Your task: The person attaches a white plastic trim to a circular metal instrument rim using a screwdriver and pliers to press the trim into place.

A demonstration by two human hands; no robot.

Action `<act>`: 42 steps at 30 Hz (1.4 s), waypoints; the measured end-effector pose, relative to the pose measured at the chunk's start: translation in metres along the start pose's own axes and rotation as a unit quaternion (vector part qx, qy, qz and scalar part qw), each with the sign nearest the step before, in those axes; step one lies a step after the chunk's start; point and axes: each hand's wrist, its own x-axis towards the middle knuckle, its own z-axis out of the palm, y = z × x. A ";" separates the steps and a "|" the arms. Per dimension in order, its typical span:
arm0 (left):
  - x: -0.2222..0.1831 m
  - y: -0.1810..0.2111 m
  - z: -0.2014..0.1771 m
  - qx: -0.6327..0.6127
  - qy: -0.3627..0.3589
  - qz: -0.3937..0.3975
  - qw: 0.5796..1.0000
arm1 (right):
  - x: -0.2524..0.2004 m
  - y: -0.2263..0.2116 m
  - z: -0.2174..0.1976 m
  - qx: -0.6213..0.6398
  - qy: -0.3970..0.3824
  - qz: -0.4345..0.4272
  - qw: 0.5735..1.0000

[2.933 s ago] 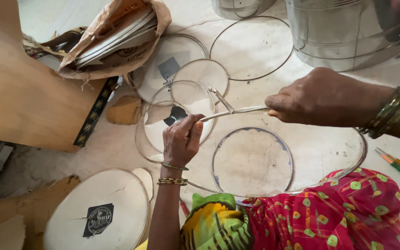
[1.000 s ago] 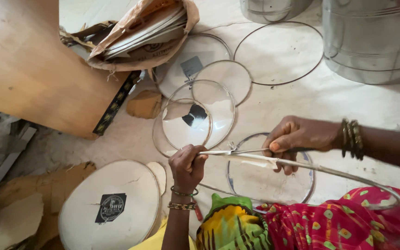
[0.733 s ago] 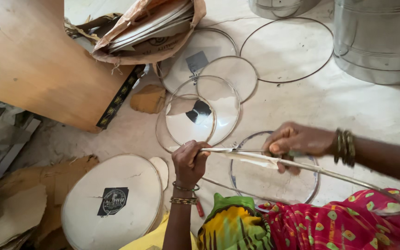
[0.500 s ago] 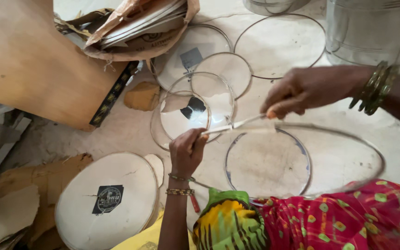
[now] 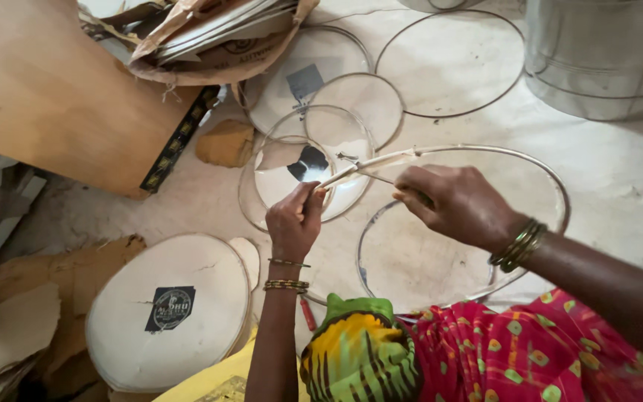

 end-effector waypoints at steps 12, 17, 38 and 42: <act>0.002 -0.016 0.011 -0.008 -0.028 -0.020 0.999 | -0.012 0.060 0.126 0.178 0.256 -0.089 0.946; 0.004 -0.011 0.011 0.008 -0.001 0.017 1.000 | -0.019 0.041 0.107 0.180 0.194 0.003 0.964; -0.041 0.018 -0.031 -0.025 -0.007 0.047 0.999 | 0.062 -0.019 -0.084 -0.113 -0.332 -0.044 0.936; -0.053 0.022 -0.034 -0.028 0.015 0.047 0.998 | 0.054 0.002 -0.064 0.024 -0.387 0.007 0.922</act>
